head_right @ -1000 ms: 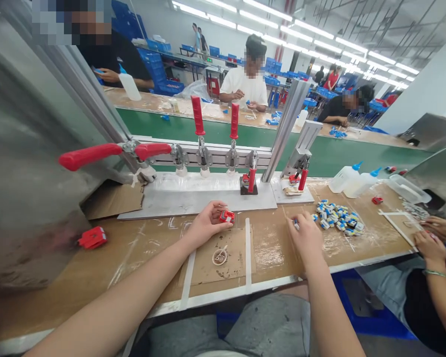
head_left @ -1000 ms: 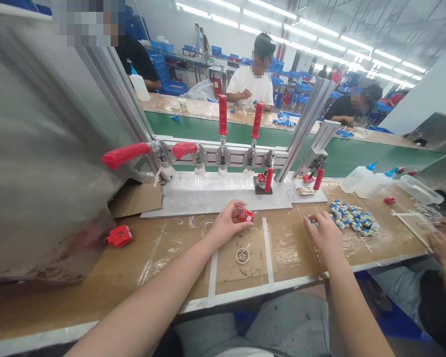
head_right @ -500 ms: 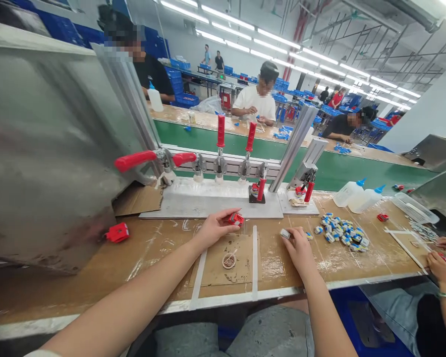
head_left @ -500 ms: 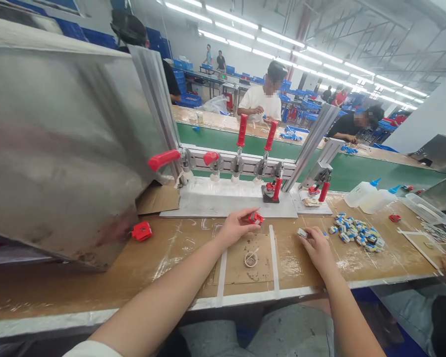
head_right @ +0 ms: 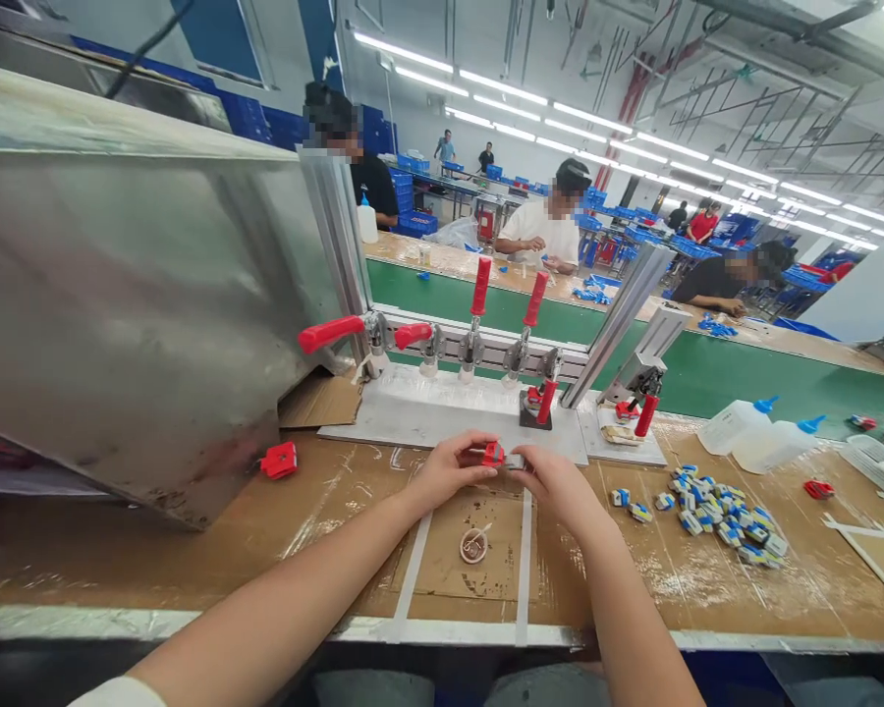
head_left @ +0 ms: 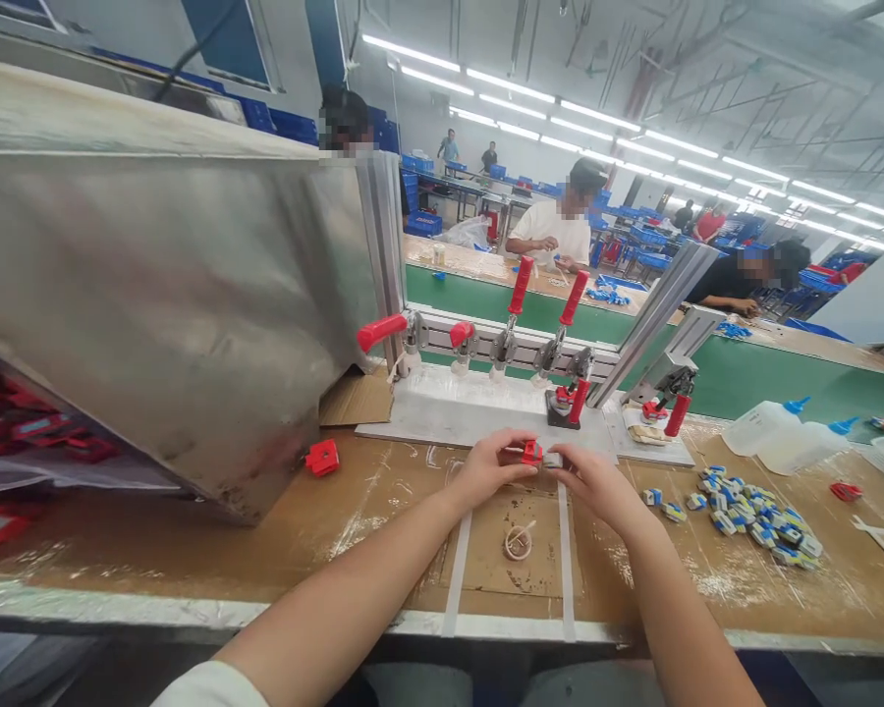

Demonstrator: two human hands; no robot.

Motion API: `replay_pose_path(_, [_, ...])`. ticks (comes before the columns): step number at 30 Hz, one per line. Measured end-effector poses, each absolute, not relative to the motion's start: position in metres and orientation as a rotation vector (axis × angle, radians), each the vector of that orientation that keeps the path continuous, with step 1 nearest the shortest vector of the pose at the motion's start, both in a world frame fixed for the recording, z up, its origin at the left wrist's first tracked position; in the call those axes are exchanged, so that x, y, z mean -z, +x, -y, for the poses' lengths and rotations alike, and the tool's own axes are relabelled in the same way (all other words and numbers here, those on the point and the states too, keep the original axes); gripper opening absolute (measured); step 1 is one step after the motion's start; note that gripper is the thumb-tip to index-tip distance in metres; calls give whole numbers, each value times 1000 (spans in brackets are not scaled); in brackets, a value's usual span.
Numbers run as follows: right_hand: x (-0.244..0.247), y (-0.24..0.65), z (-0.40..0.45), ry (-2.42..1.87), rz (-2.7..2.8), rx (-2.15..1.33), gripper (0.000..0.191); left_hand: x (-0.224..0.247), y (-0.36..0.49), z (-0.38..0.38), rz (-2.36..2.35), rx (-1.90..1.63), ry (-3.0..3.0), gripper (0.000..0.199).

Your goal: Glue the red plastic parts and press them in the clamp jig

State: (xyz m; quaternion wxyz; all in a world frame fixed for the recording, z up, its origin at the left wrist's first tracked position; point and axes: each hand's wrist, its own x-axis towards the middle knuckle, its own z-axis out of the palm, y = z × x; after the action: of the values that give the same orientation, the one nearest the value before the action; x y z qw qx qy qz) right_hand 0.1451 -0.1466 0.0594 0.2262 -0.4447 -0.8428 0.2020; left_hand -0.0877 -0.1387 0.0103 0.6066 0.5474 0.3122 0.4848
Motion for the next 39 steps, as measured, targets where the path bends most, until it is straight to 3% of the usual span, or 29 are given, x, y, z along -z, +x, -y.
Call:
replay_pose_path(11, [-56,130,148,-1301,2393,-761,18,-13,-93,145,-831,-1083,1643,39])
replay_pose_path(18, [-31,125,155,-949,2039,-1075,40,-25,-87,150,-895,-1031,2133,27])
replay_pose_path(22, [-20,117,151,-887,1797,-1182,29,-34,-79,155,-940,-983,2246,38])
replay_pose_path(25, [-14,114,146,-852,1610,-1279,37,-40,-75,153,-976,-986,2142,46])
replay_pose_path(29, [-2,115,140,-907,1316,-1494,59,-46,-68,139,-1022,-877,1836,42])
replay_pose_path(31, [0,121,134,-1035,1306,-1409,60,-47,-63,126,-1040,-844,1732,45])
replay_pose_path(36, [-20,143,107,-1307,1287,-720,45,-50,-56,86,-1138,-861,1725,46])
replay_pose_path(39, [-37,145,95,-1277,1411,-714,43,-54,-58,67,-1151,-772,1847,44])
